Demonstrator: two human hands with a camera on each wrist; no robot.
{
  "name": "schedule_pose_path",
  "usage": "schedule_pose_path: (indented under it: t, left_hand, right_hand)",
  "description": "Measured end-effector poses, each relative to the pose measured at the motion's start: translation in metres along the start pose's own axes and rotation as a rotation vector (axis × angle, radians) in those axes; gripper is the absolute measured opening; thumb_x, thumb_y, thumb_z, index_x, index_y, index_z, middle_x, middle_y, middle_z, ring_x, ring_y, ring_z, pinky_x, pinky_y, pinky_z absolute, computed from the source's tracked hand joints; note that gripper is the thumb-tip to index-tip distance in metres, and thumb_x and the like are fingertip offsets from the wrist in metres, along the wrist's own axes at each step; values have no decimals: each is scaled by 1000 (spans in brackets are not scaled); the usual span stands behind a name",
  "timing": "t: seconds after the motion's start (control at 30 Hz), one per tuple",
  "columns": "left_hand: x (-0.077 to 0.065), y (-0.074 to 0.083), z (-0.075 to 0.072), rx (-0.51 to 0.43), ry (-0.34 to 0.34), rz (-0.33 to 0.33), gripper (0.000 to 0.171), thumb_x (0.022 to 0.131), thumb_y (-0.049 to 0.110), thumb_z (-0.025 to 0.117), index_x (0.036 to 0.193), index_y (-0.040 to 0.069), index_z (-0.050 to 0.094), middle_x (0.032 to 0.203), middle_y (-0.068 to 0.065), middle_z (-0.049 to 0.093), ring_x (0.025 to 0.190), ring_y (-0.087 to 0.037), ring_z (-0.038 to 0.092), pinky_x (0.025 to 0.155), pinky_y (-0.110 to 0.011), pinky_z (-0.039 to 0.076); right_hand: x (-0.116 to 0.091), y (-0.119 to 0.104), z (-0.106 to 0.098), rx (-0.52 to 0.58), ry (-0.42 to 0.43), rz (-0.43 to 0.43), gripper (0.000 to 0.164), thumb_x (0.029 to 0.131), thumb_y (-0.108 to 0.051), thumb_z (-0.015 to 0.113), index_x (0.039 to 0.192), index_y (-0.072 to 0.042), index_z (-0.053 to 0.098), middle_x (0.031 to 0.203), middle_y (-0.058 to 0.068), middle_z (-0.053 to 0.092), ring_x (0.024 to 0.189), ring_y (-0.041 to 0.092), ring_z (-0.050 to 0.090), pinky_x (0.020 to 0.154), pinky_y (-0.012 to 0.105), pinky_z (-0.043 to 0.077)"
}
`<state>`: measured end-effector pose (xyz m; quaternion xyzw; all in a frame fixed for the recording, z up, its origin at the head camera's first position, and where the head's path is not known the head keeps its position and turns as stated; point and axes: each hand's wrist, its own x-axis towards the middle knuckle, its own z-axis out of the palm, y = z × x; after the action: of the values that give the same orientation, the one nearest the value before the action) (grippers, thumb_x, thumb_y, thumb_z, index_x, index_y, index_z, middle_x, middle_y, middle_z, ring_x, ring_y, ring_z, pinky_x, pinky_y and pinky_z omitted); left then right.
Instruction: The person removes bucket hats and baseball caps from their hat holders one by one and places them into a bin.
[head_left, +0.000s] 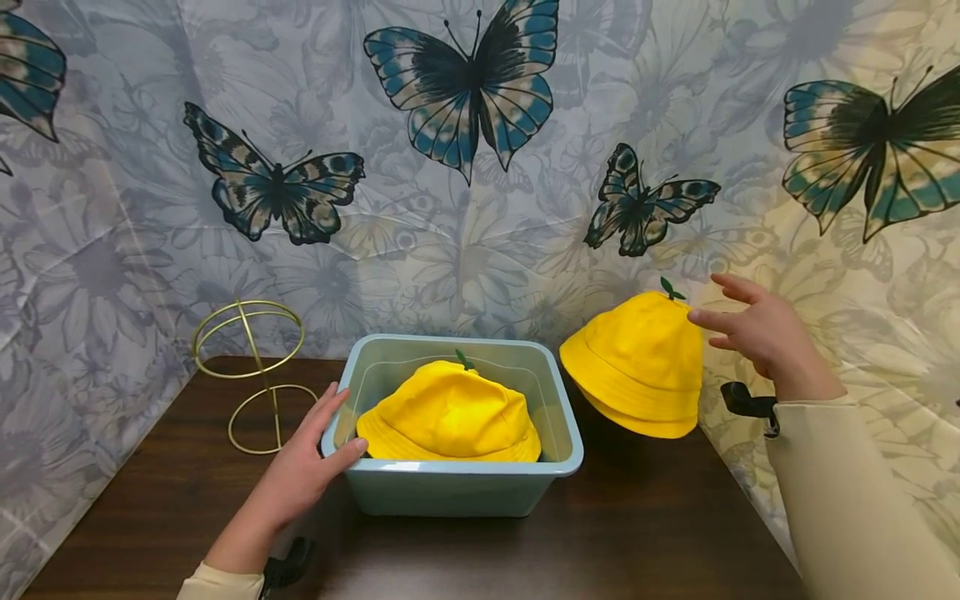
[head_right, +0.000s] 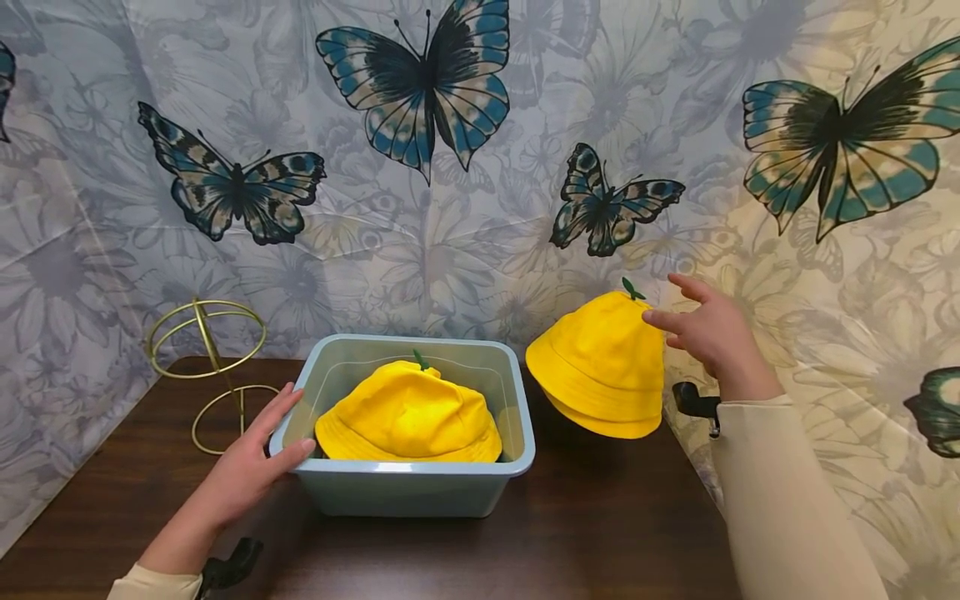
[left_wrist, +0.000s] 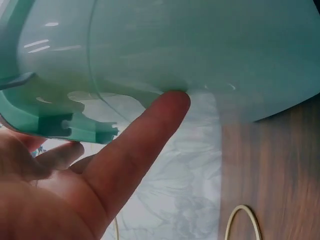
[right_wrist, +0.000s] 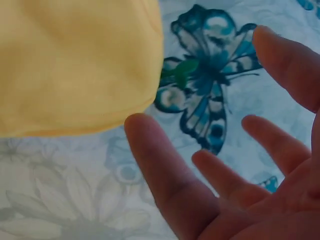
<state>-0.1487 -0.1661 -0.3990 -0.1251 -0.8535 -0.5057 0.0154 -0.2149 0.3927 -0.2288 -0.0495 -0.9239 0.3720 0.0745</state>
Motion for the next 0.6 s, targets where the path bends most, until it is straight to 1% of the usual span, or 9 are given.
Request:
schedule_pose_path:
  t: [0.13,0.27,0.33,0.4,0.43,0.5,0.6]
  left_hand:
    - [1,-1,1,-4,9,-18,79,95,40,66,158,11,27,166,-10,8,145,-46,15,104,-71,25]
    - [1,-3,3,-5,22,-34,81,94,41,66,159,13,27,166,-8,10,145,-45,15,104,-72,25]
    - [1,-4,4,-8,23,-36,81,94,41,66,159,13,26,166,-8,10,146,-45,15,104,-72,24]
    - [1,-4,4,-17,22,-36,81,95,40,66,159,12,26,166,-8,9,146,-45,14,104,-72,24]
    - [1,-5,5,-18,21,-35,80,95,40,66,159,12,26,166,-8,9,146,-45,13,104,-72,23]
    - [2,-5,5,-24,17,-30,80,96,39,65,159,11,25,166,-9,8,146,-45,13,104,-72,23]
    - [2,-5,4,-18,11,-23,80,96,39,64,159,11,24,166,-9,7,146,-45,12,104,-73,23]
  right_hand:
    - [14,-3,-3,-49,-48,28,100,88,-53,71,161,-17,15,161,28,11,113,49,58,77,42,57]
    - [25,-7,-6,-77,-114,18,97,89,-49,73,161,-15,17,160,29,11,112,47,60,77,44,57]
    - [30,-9,-8,-90,-148,13,97,89,-48,73,161,-15,17,160,30,11,111,47,60,75,42,58]
    - [34,-12,-8,-110,-177,14,95,90,-46,73,161,-15,18,160,30,12,110,47,60,67,43,57]
    - [37,-12,-8,-122,-190,12,94,90,-45,73,161,-15,18,159,30,13,110,47,61,67,43,57]
    - [42,-14,-8,-129,-220,12,92,91,-42,73,161,-13,19,159,31,13,114,48,58,73,44,58]
    - [49,-17,-6,-134,-250,21,90,92,-37,72,160,-10,20,158,32,16,122,50,51,84,50,54]
